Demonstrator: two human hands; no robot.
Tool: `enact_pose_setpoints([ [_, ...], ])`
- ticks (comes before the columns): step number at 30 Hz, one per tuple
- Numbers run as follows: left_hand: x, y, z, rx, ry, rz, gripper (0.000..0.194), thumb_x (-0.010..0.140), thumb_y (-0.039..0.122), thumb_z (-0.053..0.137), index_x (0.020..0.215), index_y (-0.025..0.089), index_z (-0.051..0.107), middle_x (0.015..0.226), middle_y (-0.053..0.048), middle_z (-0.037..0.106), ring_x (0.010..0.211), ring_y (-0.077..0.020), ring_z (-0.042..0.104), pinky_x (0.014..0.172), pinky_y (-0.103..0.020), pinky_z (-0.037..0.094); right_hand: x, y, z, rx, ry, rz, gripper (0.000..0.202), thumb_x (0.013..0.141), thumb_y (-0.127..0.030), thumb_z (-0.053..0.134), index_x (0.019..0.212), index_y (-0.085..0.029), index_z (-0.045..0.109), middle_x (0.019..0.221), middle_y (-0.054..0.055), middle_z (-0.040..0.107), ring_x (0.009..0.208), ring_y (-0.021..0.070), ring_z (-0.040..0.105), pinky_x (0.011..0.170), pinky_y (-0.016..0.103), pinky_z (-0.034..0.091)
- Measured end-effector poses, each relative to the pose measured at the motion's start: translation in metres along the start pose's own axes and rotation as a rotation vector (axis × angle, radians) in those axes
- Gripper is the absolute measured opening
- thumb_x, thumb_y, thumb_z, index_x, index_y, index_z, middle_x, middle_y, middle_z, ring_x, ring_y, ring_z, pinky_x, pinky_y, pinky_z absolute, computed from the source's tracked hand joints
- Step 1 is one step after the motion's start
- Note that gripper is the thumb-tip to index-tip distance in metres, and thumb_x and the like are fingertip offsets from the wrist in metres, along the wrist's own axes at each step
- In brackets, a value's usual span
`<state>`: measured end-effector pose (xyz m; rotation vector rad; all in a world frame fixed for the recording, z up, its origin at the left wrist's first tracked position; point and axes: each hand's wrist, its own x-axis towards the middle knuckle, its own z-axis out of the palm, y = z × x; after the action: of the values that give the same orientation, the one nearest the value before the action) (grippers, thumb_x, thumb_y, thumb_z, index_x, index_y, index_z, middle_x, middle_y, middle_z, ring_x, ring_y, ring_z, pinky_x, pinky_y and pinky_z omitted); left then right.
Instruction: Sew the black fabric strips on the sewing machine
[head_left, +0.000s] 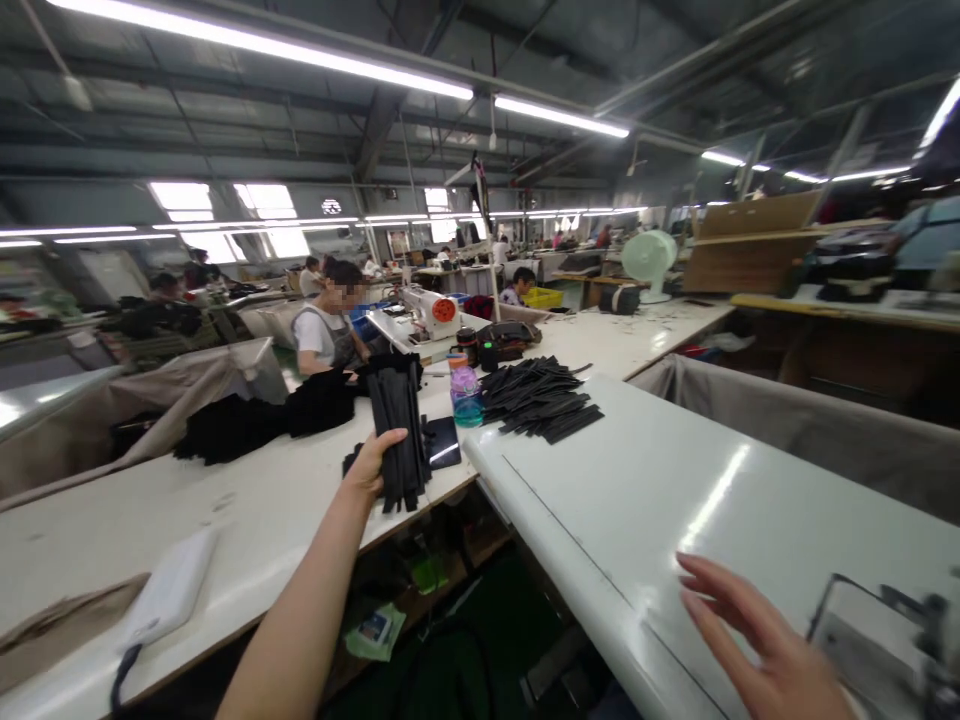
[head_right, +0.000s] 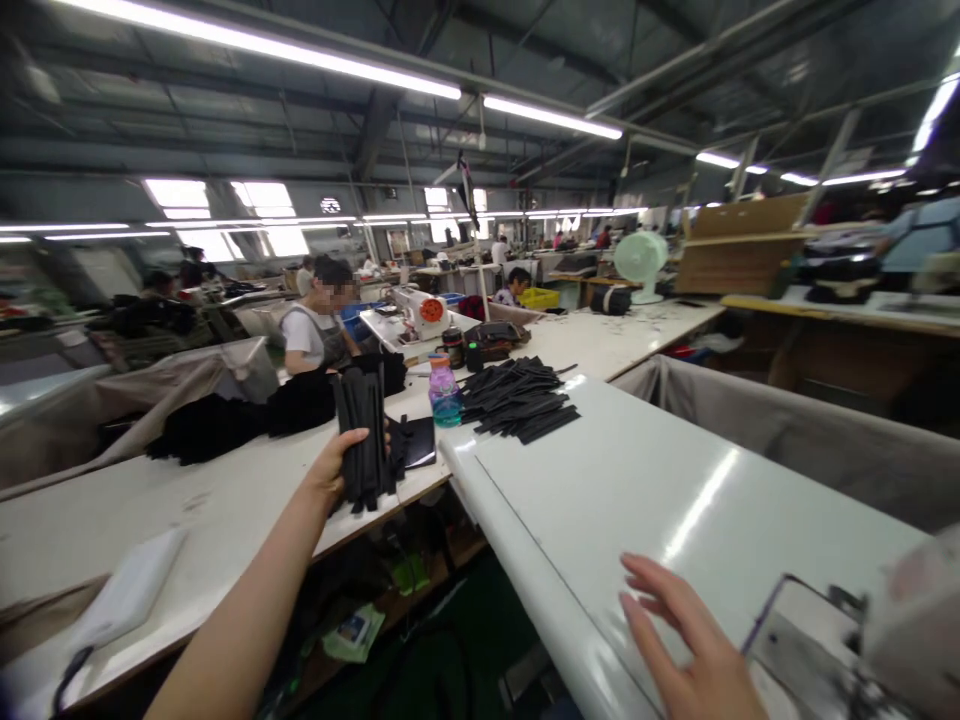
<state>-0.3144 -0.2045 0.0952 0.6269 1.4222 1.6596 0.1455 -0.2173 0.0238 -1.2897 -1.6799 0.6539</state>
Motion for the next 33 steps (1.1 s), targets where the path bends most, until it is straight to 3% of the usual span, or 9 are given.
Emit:
enact_pose_setpoints([
  [4, -0.053, -0.056, 0.133, -0.061, -0.541, 0.088, 0.07, 0.053, 0.035, 0.084, 0.113, 0.014, 0.054, 0.092, -0.007, 0.067, 0.074, -0.0231, 0.063, 0.066, -0.035, 0.054, 0.009, -0.058, 0.017, 0.434, 0.014, 0.151, 0.068, 0.078, -0.053, 0.069, 0.137, -0.031, 0.043, 0.144, 0.01, 0.046, 0.124, 0.0281, 0.052, 0.095, 0.044, 0.051],
  [7, -0.11, -0.094, 0.223, -0.051, -0.878, 0.185, 0.082, 0.048, 0.034, 0.09, 0.119, 0.015, 0.051, 0.104, -0.008, 0.065, 0.095, -0.0268, 0.062, 0.085, -0.038, 0.053, 0.017, -0.077, 0.01, 0.465, 0.094, 0.179, 0.078, 0.073, -0.052, 0.075, 0.139, -0.028, 0.04, 0.144, 0.011, 0.046, 0.125, 0.0294, 0.051, 0.1, 0.047, 0.046],
  [11, -0.162, -0.112, 0.292, -0.123, -1.143, 0.366, 0.099, 0.046, 0.037, 0.091, 0.131, 0.018, 0.042, 0.115, -0.01, 0.062, 0.104, -0.0292, 0.06, 0.094, -0.044, 0.051, 0.007, -0.071, -0.028, 0.306, 0.325, 0.173, 0.072, 0.063, -0.047, 0.082, 0.124, -0.023, 0.052, 0.111, 0.007, 0.068, 0.103, 0.03, 0.064, 0.095, 0.048, 0.05],
  [14, -0.17, -0.123, 0.304, -0.061, -1.278, 0.523, 0.103, 0.053, 0.031, 0.087, 0.141, 0.019, 0.034, 0.127, -0.012, 0.058, 0.117, -0.0335, 0.054, 0.108, -0.048, 0.041, -0.017, -0.055, -0.047, 0.22, 0.363, 0.123, 0.067, 0.064, -0.043, 0.083, 0.121, -0.021, 0.054, 0.109, 0.009, 0.068, 0.102, 0.0306, 0.064, 0.092, 0.048, 0.051],
  [18, -0.166, -0.161, 0.293, 0.043, -1.432, 0.566, 0.115, 0.057, 0.03, 0.087, 0.15, 0.026, 0.019, 0.145, -0.011, 0.042, 0.134, -0.0386, 0.039, 0.116, -0.049, 0.03, -0.043, -0.027, -0.037, 0.136, 0.365, 0.095, 0.06, 0.068, -0.042, 0.078, 0.12, -0.019, 0.059, 0.111, 0.011, 0.067, 0.11, 0.0322, 0.06, 0.101, 0.052, 0.044],
  [22, -0.168, -0.186, 0.286, 0.087, -1.354, 0.557, 0.11, 0.058, 0.029, 0.086, 0.148, 0.024, 0.022, 0.144, -0.013, 0.042, 0.131, -0.0369, 0.043, 0.115, -0.045, 0.034, -0.046, -0.006, -0.023, 0.093, 0.349, 0.175, 0.056, 0.067, -0.049, 0.074, 0.113, -0.018, 0.065, 0.109, 0.012, 0.069, 0.11, 0.0339, 0.06, 0.101, 0.053, 0.044],
  [25, -0.183, -0.176, 0.286, 0.085, -1.278, 0.517, 0.08, 0.07, 0.027, 0.076, 0.139, 0.019, 0.036, 0.134, -0.013, 0.051, 0.121, -0.0314, 0.051, 0.11, -0.044, 0.039, -0.045, -0.005, -0.029, 0.056, 0.317, 0.213, 0.051, 0.067, -0.051, 0.074, 0.105, -0.017, 0.069, 0.108, 0.013, 0.07, 0.106, 0.0352, 0.063, 0.099, 0.053, 0.046],
  [29, -0.227, -0.148, 0.274, -0.001, -1.252, 0.244, 0.06, 0.073, 0.019, 0.073, 0.127, 0.017, 0.044, 0.118, -0.011, 0.061, 0.111, -0.0263, 0.057, 0.101, -0.039, 0.046, -0.076, -0.014, -0.05, 0.006, 0.333, 0.274, 0.055, 0.069, -0.051, 0.072, 0.109, -0.013, 0.069, 0.112, 0.017, 0.069, 0.105, 0.0369, 0.063, 0.094, 0.049, 0.05],
  [33, -0.28, -0.141, 0.265, -0.078, -1.379, -0.223, 0.077, 0.059, 0.011, 0.078, 0.127, 0.018, 0.044, 0.112, -0.009, 0.063, 0.106, -0.0269, 0.06, 0.092, -0.039, 0.05, -0.145, -0.018, -0.091, -0.061, 0.218, 0.471, 0.051, 0.078, -0.051, 0.062, 0.115, -0.017, 0.069, 0.12, 0.013, 0.066, 0.116, 0.0336, 0.059, 0.098, 0.042, 0.049],
])
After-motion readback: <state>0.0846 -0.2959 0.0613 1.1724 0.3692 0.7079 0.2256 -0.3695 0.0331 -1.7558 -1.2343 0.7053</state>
